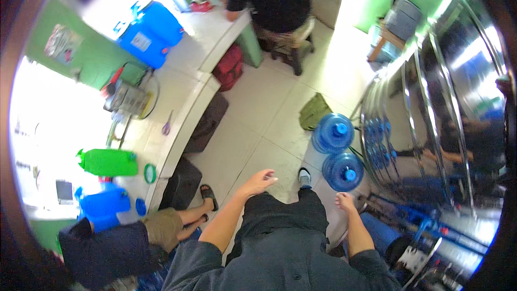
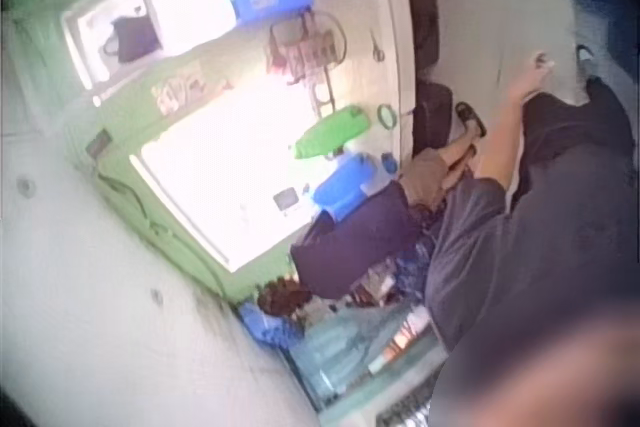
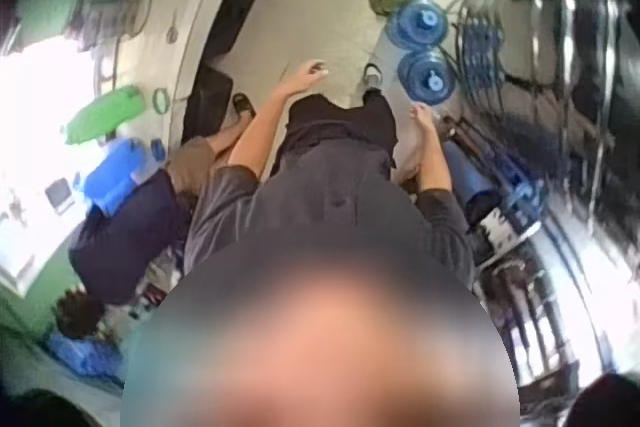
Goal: The person moves several large blue water dispenser jugs, then washes a clear plastic jug in a sink using a green scrubbing tool and a sponge. They rinse the jug, scrub the sink, and place the cleaned jug aside.
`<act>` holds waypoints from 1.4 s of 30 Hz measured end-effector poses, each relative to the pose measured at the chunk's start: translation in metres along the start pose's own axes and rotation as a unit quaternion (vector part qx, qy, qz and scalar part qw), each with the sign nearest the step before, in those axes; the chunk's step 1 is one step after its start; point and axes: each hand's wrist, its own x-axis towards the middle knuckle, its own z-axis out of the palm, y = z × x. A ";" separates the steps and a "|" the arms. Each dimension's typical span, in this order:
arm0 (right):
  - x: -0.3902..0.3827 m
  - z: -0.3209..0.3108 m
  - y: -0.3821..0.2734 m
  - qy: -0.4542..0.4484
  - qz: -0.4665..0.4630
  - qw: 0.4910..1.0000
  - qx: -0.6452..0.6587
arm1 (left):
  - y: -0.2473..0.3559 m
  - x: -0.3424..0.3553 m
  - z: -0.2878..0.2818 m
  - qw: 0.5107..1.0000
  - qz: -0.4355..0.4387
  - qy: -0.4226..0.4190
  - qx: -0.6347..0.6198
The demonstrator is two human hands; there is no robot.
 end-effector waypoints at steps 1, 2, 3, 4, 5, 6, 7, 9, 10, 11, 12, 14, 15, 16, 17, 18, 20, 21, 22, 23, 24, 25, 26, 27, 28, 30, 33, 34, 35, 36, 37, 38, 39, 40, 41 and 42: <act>0.005 -0.006 -0.009 -0.025 -0.031 0.999 0.019 | 0.006 0.005 0.003 1.000 -0.002 -0.011 0.005; 0.010 -0.011 -0.017 -0.016 -0.039 0.999 0.023 | 0.011 0.011 0.006 1.000 -0.012 -0.014 -0.018; 0.013 -0.015 -0.023 -0.035 -0.061 0.997 0.042 | 0.014 0.015 0.008 0.999 -0.025 -0.015 -0.032; 0.015 -0.018 -0.027 -0.012 -0.050 0.998 0.040 | 0.016 0.020 0.008 1.000 0.001 -0.006 0.002; 0.016 -0.020 -0.028 -0.030 -0.054 0.996 0.060 | 0.016 0.022 0.007 0.999 0.026 0.000 0.042; 0.016 -0.021 -0.028 -0.011 -0.042 0.997 0.063 | 0.014 0.023 0.005 0.998 0.029 0.006 0.055; 0.016 -0.020 -0.024 -0.029 -0.040 0.997 0.061 | 0.010 0.022 0.003 0.997 0.030 0.011 0.067; 0.015 -0.018 -0.014 -0.025 -0.030 0.998 0.050 | 0.000 0.016 -0.001 0.997 0.019 0.028 0.067; 0.014 -0.017 -0.008 -0.056 -0.018 0.998 0.024 | -0.007 0.011 -0.003 0.998 0.008 0.039 0.055; 0.014 -0.015 -0.001 -0.075 -0.009 0.997 0.000 | -0.013 0.007 -0.005 0.997 0.006 0.052 0.054; 0.015 -0.013 0.005 -0.065 0.016 0.997 -0.031 | -0.020 0.001 -0.007 0.998 -0.013 0.057 0.032; 0.017 -0.008 0.016 -0.095 0.014 0.995 -0.034 | -0.034 -0.010 -0.010 0.997 -0.029 0.073 0.007; 0.019 -0.007 0.021 -0.077 0.049 0.995 -0.047 | -0.039 -0.015 -0.010 0.996 -0.034 0.078 0.003; 0.021 -0.005 0.025 -0.093 0.021 0.995 -0.030 | -0.044 -0.020 -0.010 0.996 -0.037 0.081 0.001; 0.023 -0.004 0.027 -0.089 0.020 0.996 -0.016 | -0.048 -0.024 -0.010 0.995 -0.053 0.083 0.013; 0.024 -0.002 0.030 -0.080 0.030 0.996 0.002 | -0.051 -0.027 -0.010 0.995 -0.058 0.084 -0.012; 0.024 0.001 0.032 -0.080 0.000 0.997 0.019 | -0.053 -0.030 -0.011 0.994 -0.089 0.065 -0.026; 0.024 0.007 0.032 -0.044 -0.051 0.998 -0.018 | -0.052 -0.029 -0.013 0.993 -0.102 0.063 -0.021; 0.021 0.004 0.032 -0.069 -0.057 0.996 -0.023 | -0.050 -0.025 -0.014 0.992 -0.114 0.056 -0.012; 0.019 0.010 0.033 -0.040 -0.047 0.998 0.018 | -0.047 -0.020 -0.016 0.995 -0.091 0.044 0.005; 0.016 0.008 0.033 -0.037 -0.073 0.997 0.001 | -0.043 -0.013 -0.016 0.997 -0.068 0.037 0.025; 0.015 0.011 0.034 -0.033 -0.040 0.997 0.061 | -0.038 -0.005 -0.016 0.997 -0.063 0.015 0.039; 0.013 0.009 0.034 -0.036 -0.018 0.996 0.075 | -0.032 0.005 -0.015 0.996 -0.067 0.010 0.063; 0.012 0.009 0.035 -0.019 -0.012 0.995 0.093 | -0.026 0.017 -0.012 0.995 -0.060 -0.030 0.073; 0.014 0.009 0.035 -0.025 -0.010 0.994 0.107 | -0.020 0.029 -0.009 0.993 -0.062 -0.054 0.087; 0.020 0.007 0.033 0.069 -0.012 0.992 0.102 | -0.006 0.064 0.004 0.982 -0.054 -0.106 0.145; 0.042 0.002 0.017 0.246 -0.067 0.967 -0.025 | 0.022 0.133 0.029 0.949 0.046 -0.153 0.273; 0.052 -0.001 0.010 0.310 -0.075 0.944 -0.089 | 0.030 0.162 0.045 0.933 0.122 -0.143 0.307; 0.065 -0.003 0.000 0.329 -0.095 0.935 -0.090 | 0.040 0.190 0.058 0.910 0.169 -0.136 0.353; 0.081 -0.007 -0.012 0.347 -0.145 0.920 -0.114 | 0.050 0.224 0.073 0.904 0.191 -0.133 0.357; 0.093 -0.006 -0.022 0.367 -0.157 0.907 -0.135 | 0.062 0.262 0.091 0.897 0.185 -0.132 0.379; 0.106 -0.006 -0.031 0.385 -0.167 0.894 -0.157 | 0.072 0.300 0.111 0.890 0.225 -0.103 0.382; 0.122 -0.008 -0.041 0.367 -0.159 0.899 -0.181 | 0.082 0.337 0.130 0.882 0.259 -0.070 0.387; 0.136 -0.010 -0.048 0.322 -0.131 0.914 -0.207 | 0.090 0.370 0.148 0.868 0.310 -0.020 0.386; 0.149 -0.011 -0.052 0.266 -0.094 0.930 -0.236 | 0.096 0.399 0.165 0.851 0.355 0.031 0.387; 0.160 -0.012 -0.053 0.213 -0.061 0.938 -0.266 | 0.098 0.423 0.181 0.843 0.335 0.041 0.418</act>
